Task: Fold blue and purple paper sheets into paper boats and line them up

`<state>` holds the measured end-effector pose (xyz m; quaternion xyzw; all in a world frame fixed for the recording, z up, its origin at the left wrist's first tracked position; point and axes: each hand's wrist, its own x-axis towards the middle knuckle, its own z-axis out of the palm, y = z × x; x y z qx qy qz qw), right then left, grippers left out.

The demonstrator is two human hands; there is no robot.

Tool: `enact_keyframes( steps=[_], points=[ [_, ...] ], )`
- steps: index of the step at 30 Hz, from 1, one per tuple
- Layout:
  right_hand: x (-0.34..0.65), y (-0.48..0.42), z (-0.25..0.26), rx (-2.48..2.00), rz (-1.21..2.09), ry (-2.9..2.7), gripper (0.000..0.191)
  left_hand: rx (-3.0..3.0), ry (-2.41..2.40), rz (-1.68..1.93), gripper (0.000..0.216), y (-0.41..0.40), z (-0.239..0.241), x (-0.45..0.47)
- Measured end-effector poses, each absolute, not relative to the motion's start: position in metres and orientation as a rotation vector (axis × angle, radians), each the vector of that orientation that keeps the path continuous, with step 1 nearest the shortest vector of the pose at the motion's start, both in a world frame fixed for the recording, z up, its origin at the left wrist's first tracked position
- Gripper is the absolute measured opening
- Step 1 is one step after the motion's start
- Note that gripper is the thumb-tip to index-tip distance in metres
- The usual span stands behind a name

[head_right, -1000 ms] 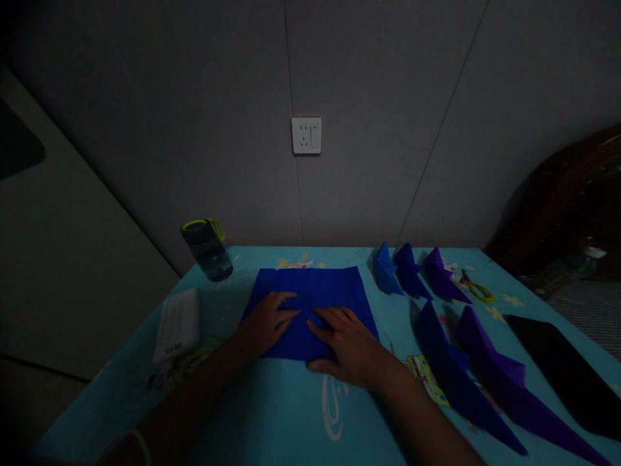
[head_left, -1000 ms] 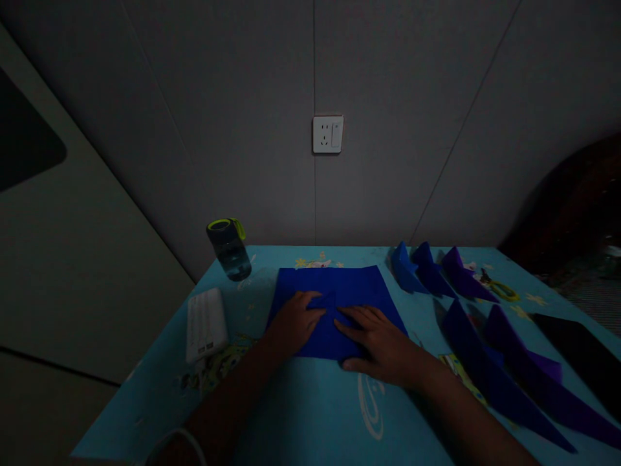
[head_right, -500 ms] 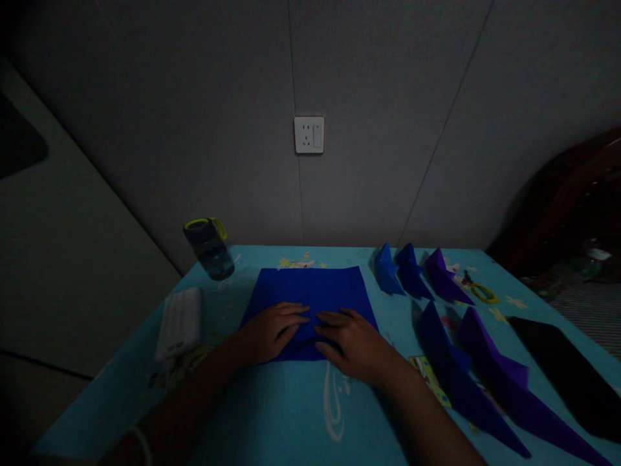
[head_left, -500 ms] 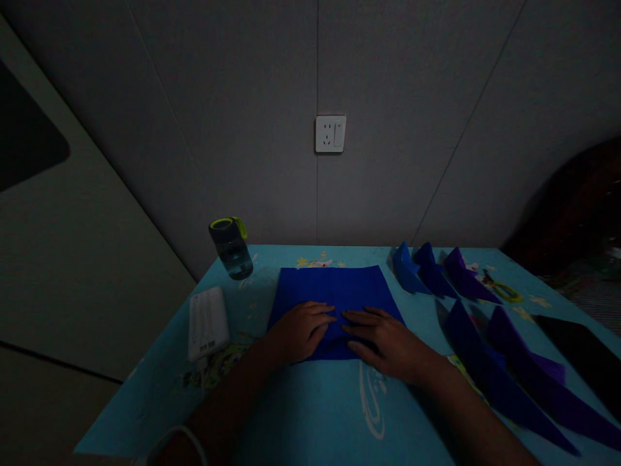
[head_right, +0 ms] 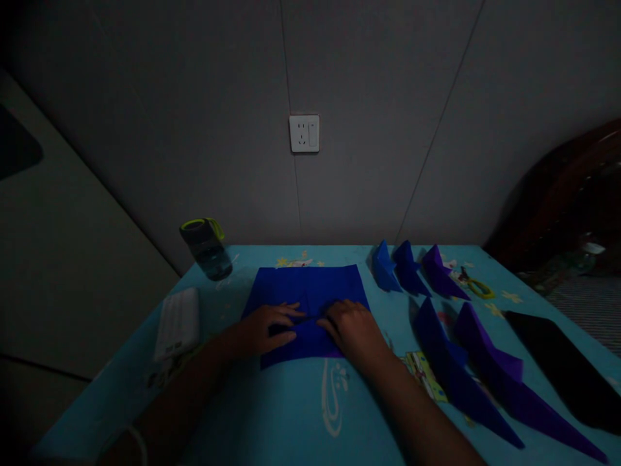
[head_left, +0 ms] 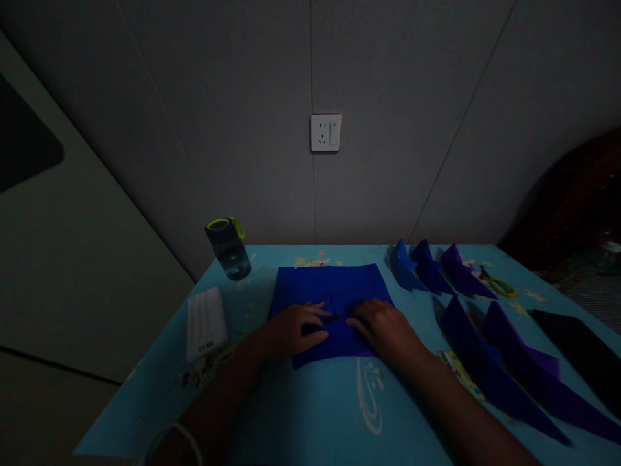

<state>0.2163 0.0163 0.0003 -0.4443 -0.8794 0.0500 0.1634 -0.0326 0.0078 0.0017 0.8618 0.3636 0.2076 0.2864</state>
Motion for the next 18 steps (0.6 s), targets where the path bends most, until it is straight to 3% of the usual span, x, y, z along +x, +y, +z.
enact_keyframes(
  steps=[5,9,12,14,18],
  points=[
    [0.212,0.017,-0.003,-1.464,0.140,-2.444,0.021,2.322,1.117,0.628,0.014,0.015,-0.009,-0.034],
    [0.211,0.018,-0.005,-1.504,0.000,-2.420,0.030,2.452,1.196,0.546,0.034,0.013,-0.009,-0.031],
    [0.210,0.017,-0.003,-1.450,-0.082,-2.428,0.032,2.668,1.124,0.488,0.036,0.009,-0.009,-0.026],
    [0.210,0.015,-0.001,-1.352,-0.052,-2.528,0.019,2.791,1.073,0.470,0.036,0.007,-0.008,-0.023],
    [0.212,0.012,0.000,-1.118,0.163,-2.676,0.021,2.858,1.032,0.452,0.031,0.000,-0.006,-0.017]
  ],
)
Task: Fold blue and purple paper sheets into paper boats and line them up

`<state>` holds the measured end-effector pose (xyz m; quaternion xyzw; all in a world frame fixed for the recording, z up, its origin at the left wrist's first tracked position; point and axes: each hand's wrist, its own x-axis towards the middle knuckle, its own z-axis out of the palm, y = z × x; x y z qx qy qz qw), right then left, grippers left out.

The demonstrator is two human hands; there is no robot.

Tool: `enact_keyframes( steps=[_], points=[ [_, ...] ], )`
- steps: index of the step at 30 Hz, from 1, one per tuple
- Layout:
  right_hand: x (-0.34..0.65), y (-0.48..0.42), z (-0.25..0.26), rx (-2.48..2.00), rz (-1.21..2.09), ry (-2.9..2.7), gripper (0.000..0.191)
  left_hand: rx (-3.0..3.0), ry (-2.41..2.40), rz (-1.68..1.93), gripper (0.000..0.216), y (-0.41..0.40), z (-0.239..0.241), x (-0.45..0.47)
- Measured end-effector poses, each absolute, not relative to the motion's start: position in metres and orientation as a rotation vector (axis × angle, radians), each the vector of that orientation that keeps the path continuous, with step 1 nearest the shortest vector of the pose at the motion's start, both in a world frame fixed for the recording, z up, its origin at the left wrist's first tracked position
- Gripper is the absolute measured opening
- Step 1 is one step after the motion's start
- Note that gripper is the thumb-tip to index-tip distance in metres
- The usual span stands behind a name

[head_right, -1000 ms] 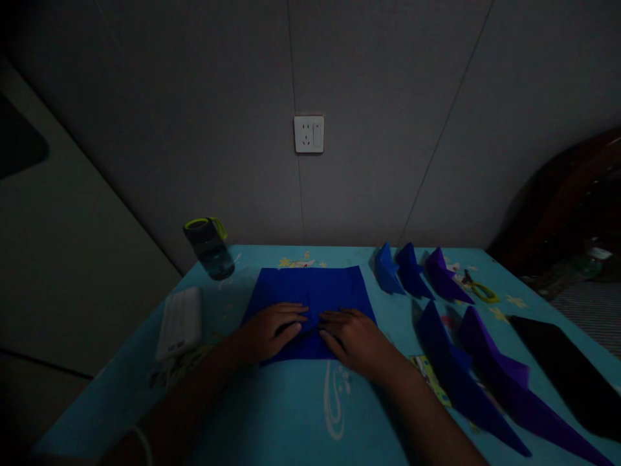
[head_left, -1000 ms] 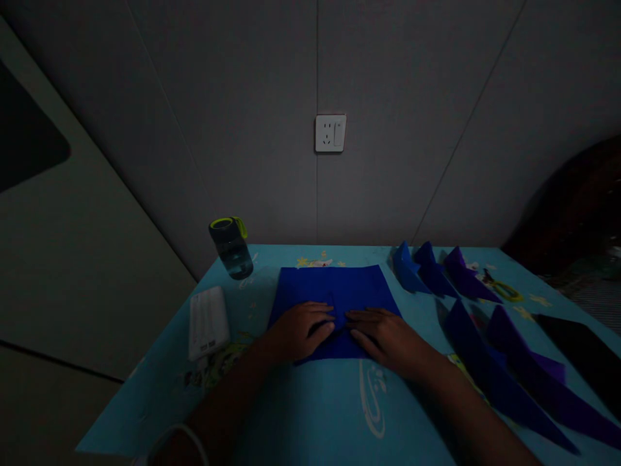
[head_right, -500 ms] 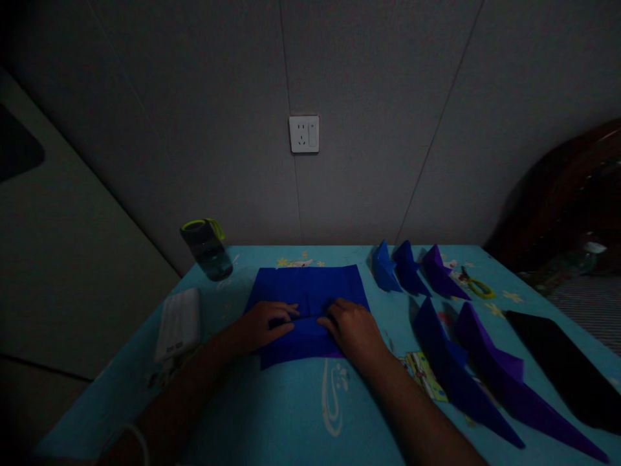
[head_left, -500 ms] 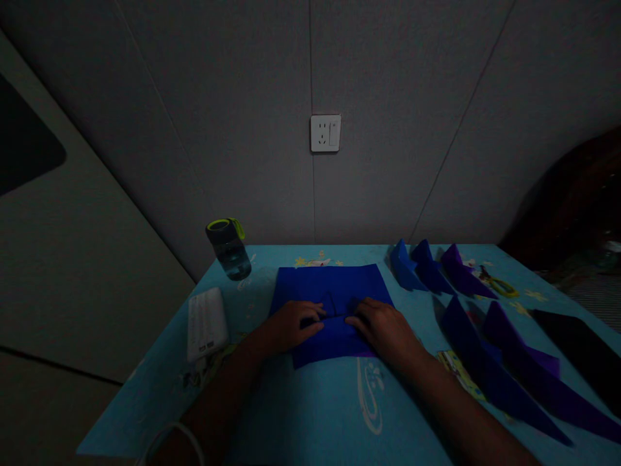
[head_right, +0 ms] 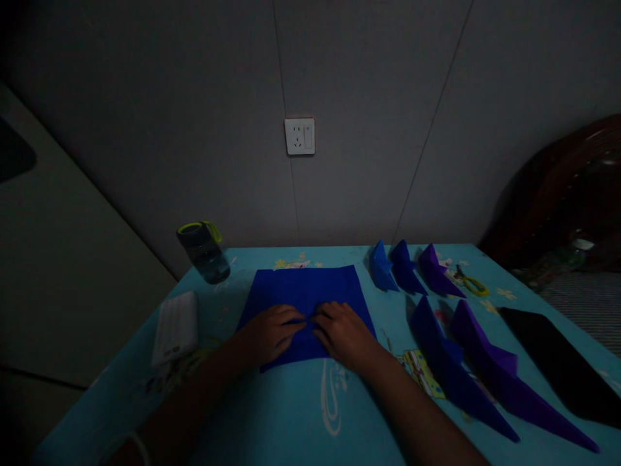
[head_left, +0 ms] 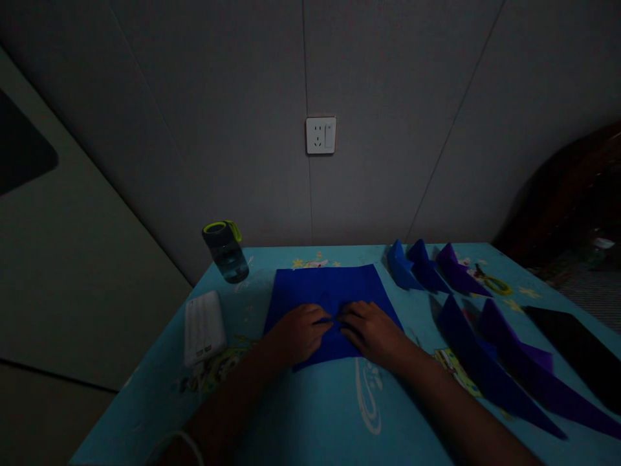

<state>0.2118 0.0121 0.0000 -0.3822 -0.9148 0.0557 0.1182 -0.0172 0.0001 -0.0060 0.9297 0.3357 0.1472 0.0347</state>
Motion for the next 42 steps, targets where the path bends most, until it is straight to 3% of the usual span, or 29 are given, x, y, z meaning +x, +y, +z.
enact_keyframes(
  steps=[4,10,17,23,30,34,42],
  points=[
    [0.215,0.013,-0.002,-1.058,0.243,-2.670,0.033,2.819,1.090,0.441,0.036,-0.006,-0.001,-0.012],
    [0.209,0.011,0.002,-1.022,0.046,-2.685,0.022,2.812,1.192,0.391,0.033,-0.008,0.001,-0.006],
    [0.206,0.006,0.004,-0.937,0.040,-2.486,0.026,2.727,1.357,0.350,0.038,-0.004,-0.001,-0.007],
    [0.216,0.006,0.004,-0.824,0.033,-2.039,0.027,2.374,1.555,0.894,0.040,0.007,-0.008,-0.018],
    [0.218,0.005,0.004,-0.936,0.075,-1.911,0.033,1.991,1.646,1.374,0.037,0.006,-0.002,-0.018],
    [0.215,0.006,0.002,-0.981,0.202,-1.913,0.037,1.880,1.636,1.446,0.025,0.003,0.000,-0.016],
    [0.210,0.004,0.002,-0.974,0.466,-2.271,0.044,1.793,1.429,1.436,0.021,0.004,-0.009,-0.016]
  ],
)
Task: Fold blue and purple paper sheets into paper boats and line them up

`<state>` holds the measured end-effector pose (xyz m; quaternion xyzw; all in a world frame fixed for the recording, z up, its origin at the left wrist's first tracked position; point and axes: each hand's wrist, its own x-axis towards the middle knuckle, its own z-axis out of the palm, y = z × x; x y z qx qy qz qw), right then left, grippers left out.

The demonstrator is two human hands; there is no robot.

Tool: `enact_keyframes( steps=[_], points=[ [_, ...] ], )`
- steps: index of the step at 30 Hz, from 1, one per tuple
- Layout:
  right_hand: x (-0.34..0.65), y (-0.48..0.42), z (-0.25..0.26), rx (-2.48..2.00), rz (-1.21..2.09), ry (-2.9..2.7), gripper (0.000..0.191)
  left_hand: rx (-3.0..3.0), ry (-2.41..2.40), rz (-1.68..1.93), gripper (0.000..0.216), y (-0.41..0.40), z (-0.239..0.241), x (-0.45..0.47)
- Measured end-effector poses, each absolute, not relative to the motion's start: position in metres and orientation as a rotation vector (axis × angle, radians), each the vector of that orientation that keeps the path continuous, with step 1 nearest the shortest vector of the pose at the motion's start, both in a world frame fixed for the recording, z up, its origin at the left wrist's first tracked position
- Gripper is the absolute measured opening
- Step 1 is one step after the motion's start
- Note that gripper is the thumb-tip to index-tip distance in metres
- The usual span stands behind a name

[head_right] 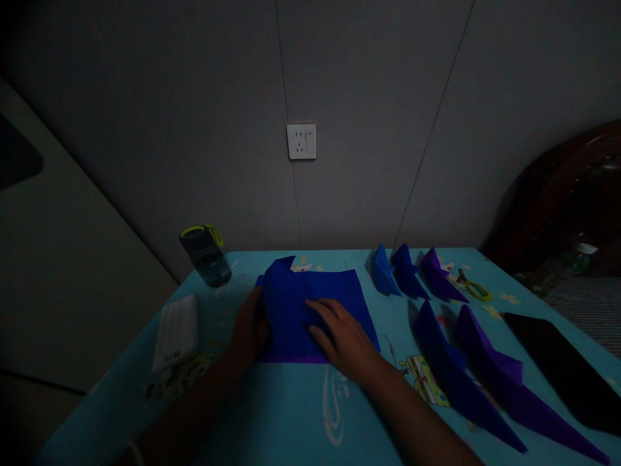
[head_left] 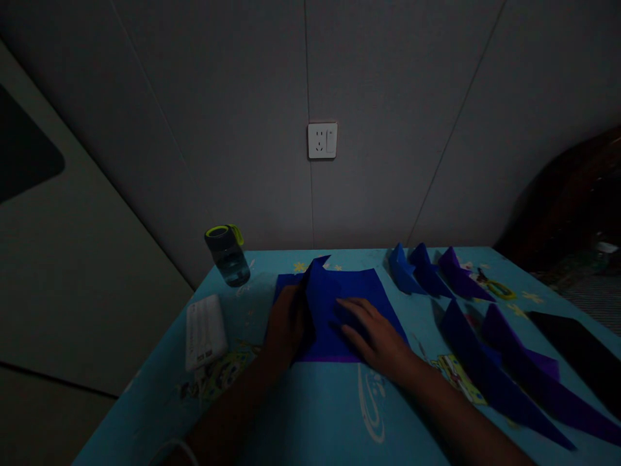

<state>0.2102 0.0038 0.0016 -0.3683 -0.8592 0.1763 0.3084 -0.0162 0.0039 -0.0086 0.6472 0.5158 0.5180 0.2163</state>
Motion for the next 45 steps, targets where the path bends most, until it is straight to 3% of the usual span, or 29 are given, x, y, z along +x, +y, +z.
enact_keyframes(
  steps=[4,9,11,14,18,22,30,45],
  points=[
    [0.210,0.002,-0.004,-0.940,0.579,-2.330,0.061,1.871,1.483,1.422,0.027,0.003,-0.009,-0.011],
    [0.210,0.002,-0.012,-0.853,0.714,-2.285,0.076,1.972,1.514,1.261,0.072,-0.001,-0.012,-0.003],
    [0.209,0.002,-0.014,-0.836,0.749,-2.225,0.080,2.022,1.537,1.207,0.080,-0.002,-0.012,-0.003],
    [0.206,0.001,-0.014,-0.874,0.782,-2.098,0.074,2.058,1.527,1.226,0.073,-0.003,-0.009,-0.002],
    [0.204,0.002,-0.009,-0.983,0.808,-1.872,0.050,2.011,1.438,1.291,0.053,-0.005,-0.003,0.000],
    [0.206,0.005,-0.007,-1.071,0.806,-1.690,0.042,1.949,1.322,1.264,0.050,-0.009,0.002,0.002],
    [0.210,0.005,-0.002,-0.887,0.493,-1.936,0.050,1.963,1.233,1.170,0.046,-0.012,0.002,0.002],
    [0.219,0.005,0.003,-0.704,0.470,-2.211,0.051,1.300,1.016,1.269,0.044,-0.019,-0.010,0.004]
  ],
)
